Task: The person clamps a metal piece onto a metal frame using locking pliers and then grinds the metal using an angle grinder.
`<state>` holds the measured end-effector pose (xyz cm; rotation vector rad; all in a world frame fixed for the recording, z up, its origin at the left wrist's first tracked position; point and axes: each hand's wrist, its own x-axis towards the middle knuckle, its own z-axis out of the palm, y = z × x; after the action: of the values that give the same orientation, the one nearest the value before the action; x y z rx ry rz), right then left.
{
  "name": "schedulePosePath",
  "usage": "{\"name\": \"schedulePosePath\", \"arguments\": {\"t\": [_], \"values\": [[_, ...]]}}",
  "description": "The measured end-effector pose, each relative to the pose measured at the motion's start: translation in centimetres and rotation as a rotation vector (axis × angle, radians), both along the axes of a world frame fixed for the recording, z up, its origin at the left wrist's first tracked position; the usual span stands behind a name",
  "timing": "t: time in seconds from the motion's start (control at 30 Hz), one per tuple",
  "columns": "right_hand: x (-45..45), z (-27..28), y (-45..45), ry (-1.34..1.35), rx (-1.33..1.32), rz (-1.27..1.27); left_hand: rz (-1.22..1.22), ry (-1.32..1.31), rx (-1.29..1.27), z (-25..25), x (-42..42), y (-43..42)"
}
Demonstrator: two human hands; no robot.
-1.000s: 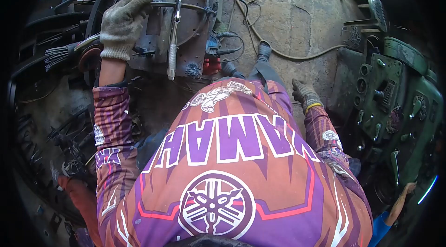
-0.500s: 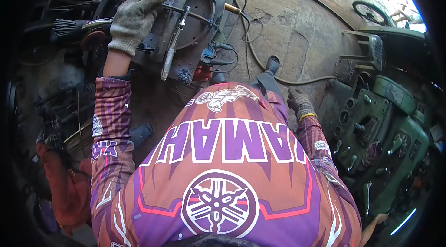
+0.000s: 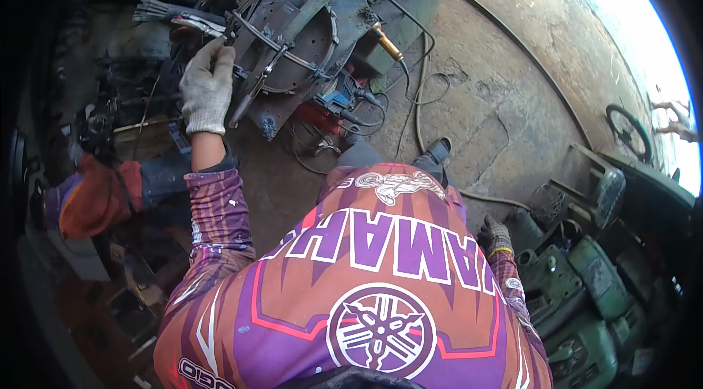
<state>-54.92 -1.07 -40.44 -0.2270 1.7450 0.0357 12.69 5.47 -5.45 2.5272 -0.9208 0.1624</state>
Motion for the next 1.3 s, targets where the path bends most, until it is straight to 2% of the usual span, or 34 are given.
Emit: {"name": "schedulePosePath", "arguments": {"t": [0.1, 0.2, 0.23, 0.27, 0.33, 0.4, 0.5, 0.57, 0.63, 0.73, 0.83, 0.97, 1.0, 1.13, 1.3], "values": [[-2.6, -2.0, -6.5, -0.070, 0.019, 0.163, 0.087, 0.030, 0.026, -0.7, -1.8, 0.0], [0.1, -2.6, -14.0, -0.118, -0.057, 0.391, 0.088, 0.047, 0.046, -1.5, -1.6, -0.7], [4.1, -0.2, -15.8, -0.059, -0.138, 0.495, 0.108, 0.046, 0.028, -1.2, -1.7, -1.2], [8.8, 3.4, -17.6, 0.011, -0.215, 0.599, 0.141, 0.091, 0.126, -0.7, -1.9, -2.0], [13.8, 2.1, -21.5, -0.103, -0.328, 0.593, 0.203, 0.171, 0.306, 0.4, -1.9, -3.5], [18.7, 1.8, -25.0, -0.398, -0.365, 0.527, 0.241, 0.205, 0.361, 0.7, -1.0, -4.5], [27.5, 7.6, -25.2, -0.333, -0.504, 0.564, 0.272, 0.291, 0.457, 1.1, 0.4, -5.6], [29.9, 8.9, -25.7, -0.483, -0.587, 0.633, 0.246, 0.253, 0.467, 0.0, 1.5, -5.7], [30.4, 9.0, -26.5, -0.496, -0.566, 0.695, 0.227, 0.274, 0.448, -0.2, 1.3, -6.3], [29.2, 7.2, -27.9, -0.287, -0.455, 0.819, 0.196, 0.268, 0.411, -0.8, 1.1, -6.7], [27.8, 4.8, -29.7, -0.254, -0.359, 0.859, 0.193, 0.216, 0.373, -1.4, 1.3, -6.5], [29.2, 3.8, -31.6, -0.142, -0.379, 0.960, 0.212, 0.181, 0.393, -1.4, 1.0, -6.8], [30.7, 5.2, -31.8, -0.119, -0.386, 1.001, 0.221, 0.211, 0.374, -1.3, 0.9, -6.9], [36.6, 6.0, -35.1, -0.210, -0.333, 1.050, 0.266, 0.214, 0.344, -1.7, 0.4, -7.0], [42.2, 2.9, -40.3, -0.343, -0.275, 1.185, 0.417, 0.318, 0.354, -1.4, 0.4, -7.9]]}}
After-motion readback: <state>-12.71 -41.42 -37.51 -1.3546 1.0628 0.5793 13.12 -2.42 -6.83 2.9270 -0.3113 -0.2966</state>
